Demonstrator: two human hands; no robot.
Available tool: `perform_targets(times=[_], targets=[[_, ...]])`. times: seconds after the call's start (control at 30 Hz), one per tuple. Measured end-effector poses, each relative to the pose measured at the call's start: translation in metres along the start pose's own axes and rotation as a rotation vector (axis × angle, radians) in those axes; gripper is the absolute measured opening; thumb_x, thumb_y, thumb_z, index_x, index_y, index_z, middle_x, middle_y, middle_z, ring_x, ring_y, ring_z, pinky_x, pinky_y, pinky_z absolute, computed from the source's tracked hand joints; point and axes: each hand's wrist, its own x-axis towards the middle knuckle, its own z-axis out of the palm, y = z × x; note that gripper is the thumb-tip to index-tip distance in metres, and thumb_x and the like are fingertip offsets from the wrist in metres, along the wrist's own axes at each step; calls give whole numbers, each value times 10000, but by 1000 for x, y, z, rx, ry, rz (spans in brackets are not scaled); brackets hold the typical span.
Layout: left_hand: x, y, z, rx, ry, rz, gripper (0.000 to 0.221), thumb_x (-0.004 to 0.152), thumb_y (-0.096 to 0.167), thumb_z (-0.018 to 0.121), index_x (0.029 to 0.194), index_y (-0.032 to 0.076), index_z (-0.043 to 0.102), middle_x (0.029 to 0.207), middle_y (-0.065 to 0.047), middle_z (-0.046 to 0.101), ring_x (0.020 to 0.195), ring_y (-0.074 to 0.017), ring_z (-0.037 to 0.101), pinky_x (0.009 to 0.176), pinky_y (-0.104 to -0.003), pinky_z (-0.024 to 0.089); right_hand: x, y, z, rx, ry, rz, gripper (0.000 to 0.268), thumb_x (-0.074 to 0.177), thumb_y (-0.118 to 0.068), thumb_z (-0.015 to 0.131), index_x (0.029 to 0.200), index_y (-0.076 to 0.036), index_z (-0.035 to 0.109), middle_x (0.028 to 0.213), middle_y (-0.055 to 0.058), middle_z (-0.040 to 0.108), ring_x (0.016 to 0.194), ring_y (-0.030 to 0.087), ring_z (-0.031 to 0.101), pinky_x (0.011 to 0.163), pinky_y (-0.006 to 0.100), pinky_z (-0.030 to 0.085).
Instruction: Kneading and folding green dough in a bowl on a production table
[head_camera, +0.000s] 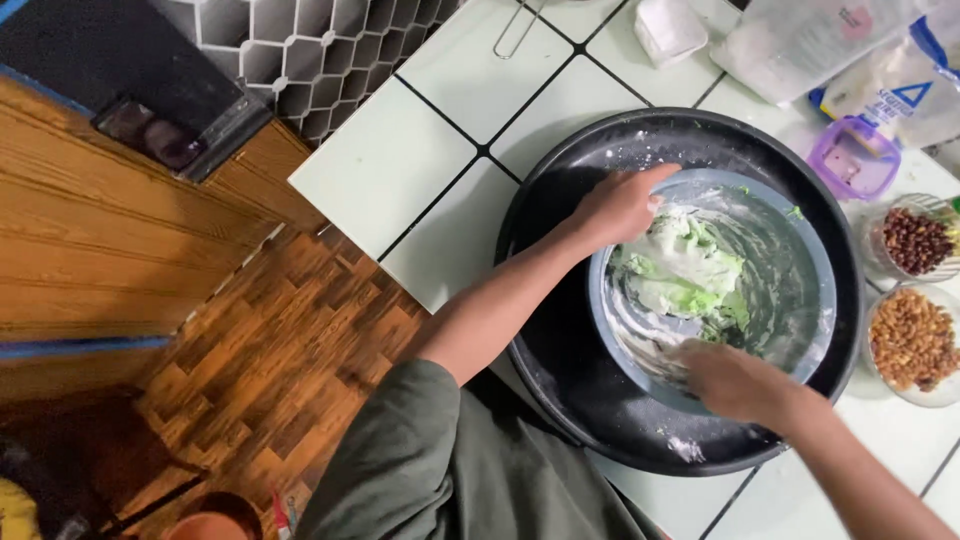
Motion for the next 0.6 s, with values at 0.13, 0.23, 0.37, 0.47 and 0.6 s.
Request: perform_targets(times=[0.13,0.23,0.37,0.47,0.6], targets=[[8,-16,8,85,-8,-59,488,1037,225,505,1516,314,482,1401,-163,676,1288,-392,653,1034,-542,578,18,-25,-24,524,0,149,447,1063,-105,370,1501,-18,397,1382,253,503,1325,435,525,1122,577,432],[-2,-21,11,58,55,-123,482,1027,264,525,1505,317,502,1399,-120,682,1293,-348,653,1020,-512,589,14,-55,-105,678,101,148,425,1029,-196,449,1413,-51,557,1331,167,600,1298,304,625,1117,482,470],[-7,-29,4,26,94,-189,493,1009,249,531,1493,339,509,1369,-149,691,1277,-381,654,1029,-544,574,-6,-63,-151,708,18,352,375,1002,-191,628,1376,-195,656,1247,125,728,1127,315,749,1046,514,569],[-20,-27,-5,-49,87,-191,484,1014,262,526,1498,283,518,1375,-225,671,1298,-425,624,1068,-559,538,-33,-65,-189,651,127,537,349,935,-220,697,1279,-190,745,1161,204,775,1074,394,745,1054,556,542],[-22,-12,-18,-61,31,-215,527,986,298,491,1510,240,482,1467,-136,609,1277,-341,631,978,-375,519,-36,3,-144,320,817,444,288,936,-99,591,1166,-112,764,1261,102,742,1153,319,685,1001,398,499]])
